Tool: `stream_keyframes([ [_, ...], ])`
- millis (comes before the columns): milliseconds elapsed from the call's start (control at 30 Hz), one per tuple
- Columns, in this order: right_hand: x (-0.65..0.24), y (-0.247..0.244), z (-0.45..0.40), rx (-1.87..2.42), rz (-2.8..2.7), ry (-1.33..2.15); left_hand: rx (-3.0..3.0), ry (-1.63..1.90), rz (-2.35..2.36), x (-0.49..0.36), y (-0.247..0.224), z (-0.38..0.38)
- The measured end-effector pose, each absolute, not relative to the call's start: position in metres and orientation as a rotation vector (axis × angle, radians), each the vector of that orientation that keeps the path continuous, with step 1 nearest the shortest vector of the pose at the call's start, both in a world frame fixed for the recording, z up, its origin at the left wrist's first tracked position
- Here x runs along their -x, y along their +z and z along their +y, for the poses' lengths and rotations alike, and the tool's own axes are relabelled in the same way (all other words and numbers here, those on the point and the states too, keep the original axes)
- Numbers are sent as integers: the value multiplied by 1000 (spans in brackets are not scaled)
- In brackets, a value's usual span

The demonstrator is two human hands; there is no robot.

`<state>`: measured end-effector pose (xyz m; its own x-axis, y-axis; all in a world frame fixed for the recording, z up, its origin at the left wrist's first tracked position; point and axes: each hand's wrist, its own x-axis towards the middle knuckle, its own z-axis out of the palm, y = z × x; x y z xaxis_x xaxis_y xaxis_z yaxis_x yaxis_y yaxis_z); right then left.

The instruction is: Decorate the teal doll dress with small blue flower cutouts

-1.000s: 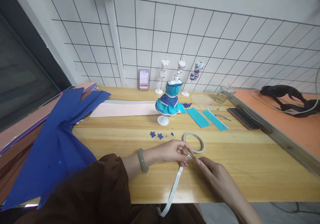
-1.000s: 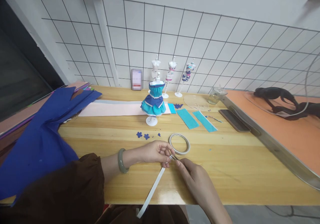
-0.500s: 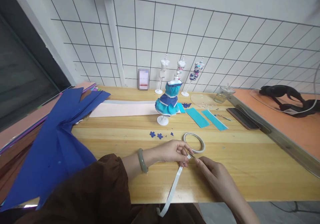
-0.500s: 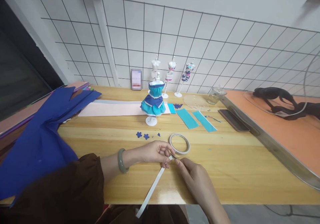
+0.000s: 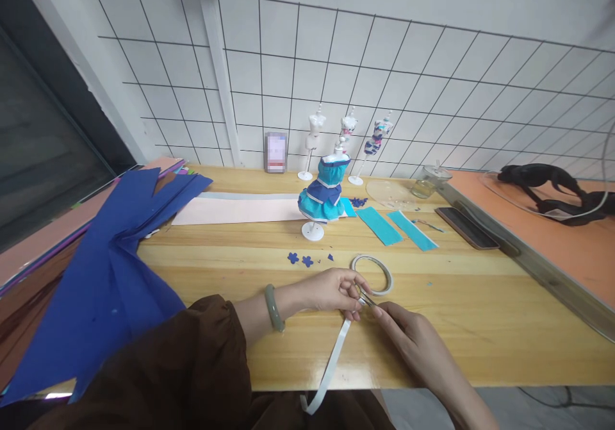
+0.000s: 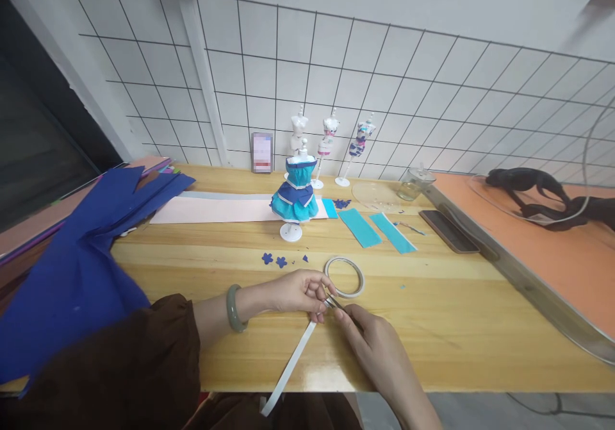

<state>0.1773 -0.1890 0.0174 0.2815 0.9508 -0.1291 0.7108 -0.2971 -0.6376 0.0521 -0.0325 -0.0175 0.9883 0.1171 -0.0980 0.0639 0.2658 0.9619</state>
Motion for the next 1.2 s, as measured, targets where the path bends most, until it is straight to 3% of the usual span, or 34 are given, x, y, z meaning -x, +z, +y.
stream_keyframes([
  [433, -183, 6, -197, 2165, -1509, 512, -1253, 31, 189, -48, -13, -34],
  [1000, -169, -11, -201, 2056, -1949, -391, -1310, 39, 339, -49, -5, -34],
  [1200, -161, -9, -203, 1943, -1987, -464, -1319, 80, 366, -50, -8, -37],
])
